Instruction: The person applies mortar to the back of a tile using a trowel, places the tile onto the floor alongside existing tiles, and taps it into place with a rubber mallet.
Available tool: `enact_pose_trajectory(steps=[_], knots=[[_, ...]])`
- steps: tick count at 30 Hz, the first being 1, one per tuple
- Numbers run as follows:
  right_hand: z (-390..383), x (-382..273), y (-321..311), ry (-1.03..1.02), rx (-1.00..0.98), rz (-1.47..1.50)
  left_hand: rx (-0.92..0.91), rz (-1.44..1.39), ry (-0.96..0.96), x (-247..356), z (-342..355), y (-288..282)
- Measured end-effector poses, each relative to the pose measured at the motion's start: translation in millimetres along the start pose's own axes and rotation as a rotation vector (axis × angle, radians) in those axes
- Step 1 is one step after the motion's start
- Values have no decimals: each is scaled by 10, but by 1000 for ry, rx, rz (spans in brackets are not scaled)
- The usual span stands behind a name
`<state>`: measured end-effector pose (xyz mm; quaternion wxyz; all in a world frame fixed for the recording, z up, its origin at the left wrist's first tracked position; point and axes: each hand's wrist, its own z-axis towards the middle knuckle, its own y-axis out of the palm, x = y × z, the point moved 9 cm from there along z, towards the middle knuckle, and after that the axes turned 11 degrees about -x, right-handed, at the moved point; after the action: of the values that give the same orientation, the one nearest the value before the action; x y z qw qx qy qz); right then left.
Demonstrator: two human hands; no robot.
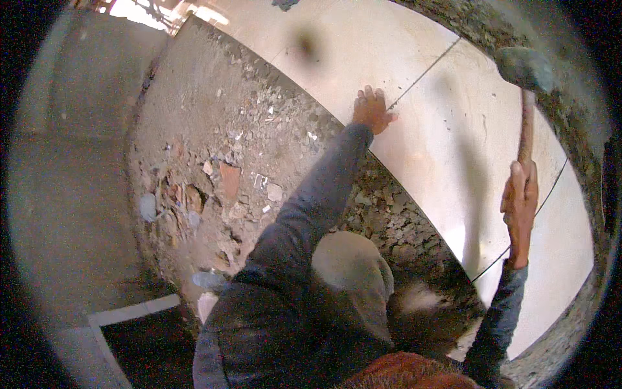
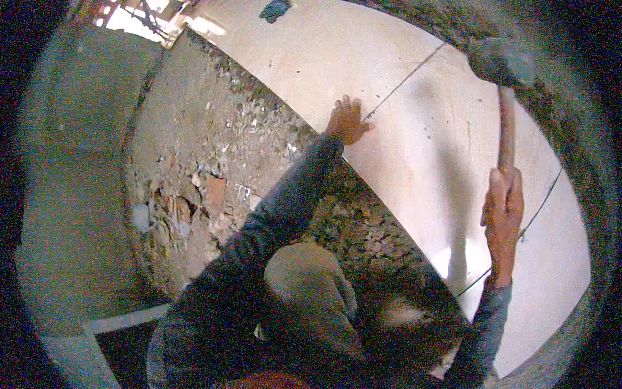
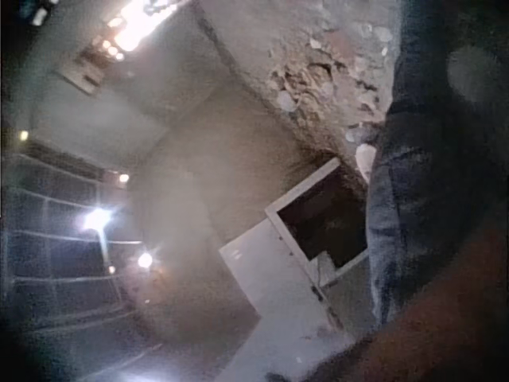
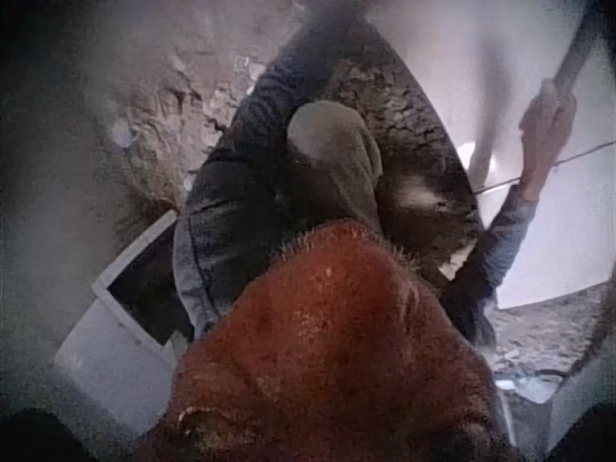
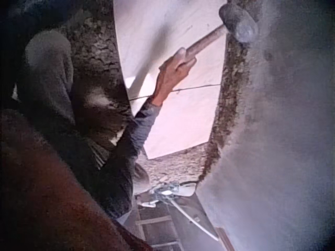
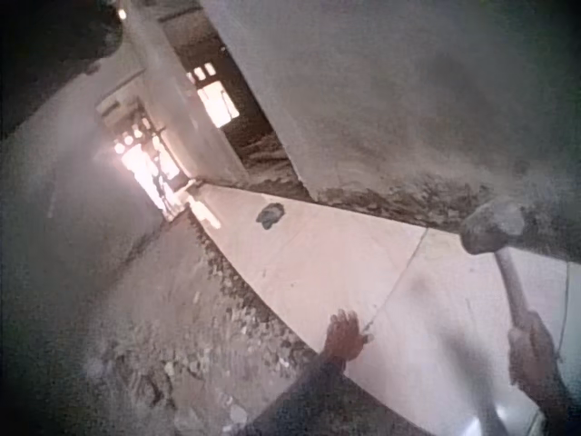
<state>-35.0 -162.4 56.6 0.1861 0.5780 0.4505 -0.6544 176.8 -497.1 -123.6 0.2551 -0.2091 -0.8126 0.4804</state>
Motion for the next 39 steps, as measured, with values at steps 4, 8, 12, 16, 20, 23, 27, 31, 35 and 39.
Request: enact_pose_trajectory(steps=[4, 8, 12, 16, 20, 23, 27, 31, 35, 39], knots=[[-187, 494, -83, 101, -23, 54, 460, 87, 115, 536, -55, 170], [-63, 793, -10, 159, -73, -12, 607, 44, 92, 915, 90, -47], [253, 680, -43, 49, 35, 0, 587, 89, 106, 1055, 215, -121], [618, 831, -81, 4, 97, -351, 556, 57, 91, 1079, 205, -132], [977, 1152, -118, 5, -95, -783, 555, 12, 99, 1077, 293, -159], [1006, 307, -343, -60, -4, -544, 553, 55, 49, 954, 203, -102], [783, 543, -153, -358, 22, -492, 610, 155, 83, 1007, 285, -129], [912, 762, -11, -32, -157, -655, 692, 74, 150, 1053, 399, -168], [406, 0, -115, 55, -91, -218, 740, 72, 114, 869, 28, -164], [-257, 126, -251, 3, 8, -11, 791, 511, -153, 1381, -549, 188]])
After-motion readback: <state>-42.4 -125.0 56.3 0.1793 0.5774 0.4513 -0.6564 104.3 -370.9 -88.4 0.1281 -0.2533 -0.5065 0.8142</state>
